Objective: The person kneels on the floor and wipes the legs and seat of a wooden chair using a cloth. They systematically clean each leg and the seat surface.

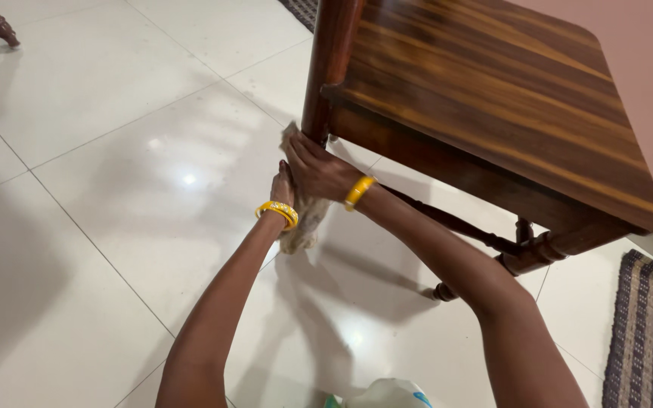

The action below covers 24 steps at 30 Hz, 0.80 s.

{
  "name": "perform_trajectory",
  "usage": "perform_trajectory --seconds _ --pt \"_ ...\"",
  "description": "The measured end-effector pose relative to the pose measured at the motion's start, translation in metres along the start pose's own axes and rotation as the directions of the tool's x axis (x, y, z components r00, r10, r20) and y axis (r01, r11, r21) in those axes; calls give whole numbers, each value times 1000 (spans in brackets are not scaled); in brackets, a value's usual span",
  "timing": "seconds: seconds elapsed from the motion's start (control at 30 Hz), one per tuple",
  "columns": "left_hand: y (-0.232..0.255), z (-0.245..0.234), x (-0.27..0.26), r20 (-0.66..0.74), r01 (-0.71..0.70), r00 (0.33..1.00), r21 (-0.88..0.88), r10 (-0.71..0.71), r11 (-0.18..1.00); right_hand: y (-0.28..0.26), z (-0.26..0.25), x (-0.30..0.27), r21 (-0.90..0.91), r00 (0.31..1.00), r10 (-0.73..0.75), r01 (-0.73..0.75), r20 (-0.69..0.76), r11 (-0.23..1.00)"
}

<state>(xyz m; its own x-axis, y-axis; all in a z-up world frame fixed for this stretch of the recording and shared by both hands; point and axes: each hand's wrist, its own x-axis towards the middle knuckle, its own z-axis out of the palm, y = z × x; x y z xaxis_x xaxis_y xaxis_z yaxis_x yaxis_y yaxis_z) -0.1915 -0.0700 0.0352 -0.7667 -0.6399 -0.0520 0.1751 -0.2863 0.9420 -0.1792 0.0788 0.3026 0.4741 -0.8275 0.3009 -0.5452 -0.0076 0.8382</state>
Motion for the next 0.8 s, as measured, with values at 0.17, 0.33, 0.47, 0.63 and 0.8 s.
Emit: perform_trajectory --seconds 0.17,0.33,0.47,0.63,0.8 --pt "57 15 -40 -28 180 984 169 -178 969 -17 17 -80 379 975 220 -211 18 901" --pt "92 33 -65 -76 -44 992 559 105 828 -43 41 -102 699 299 851 -707 431 -105" --pt "103 46 -81 -42 -182 975 422 219 888 -76 93 -69 687 7 796 -511 605 -517" --pt "96 41 -70 -26 -88 993 524 119 847 -65 169 -81 503 16 516 -243 857 -829" --pt "79 43 -56 115 -382 919 483 376 788 -50 206 -86 374 50 403 -488 914 -789"
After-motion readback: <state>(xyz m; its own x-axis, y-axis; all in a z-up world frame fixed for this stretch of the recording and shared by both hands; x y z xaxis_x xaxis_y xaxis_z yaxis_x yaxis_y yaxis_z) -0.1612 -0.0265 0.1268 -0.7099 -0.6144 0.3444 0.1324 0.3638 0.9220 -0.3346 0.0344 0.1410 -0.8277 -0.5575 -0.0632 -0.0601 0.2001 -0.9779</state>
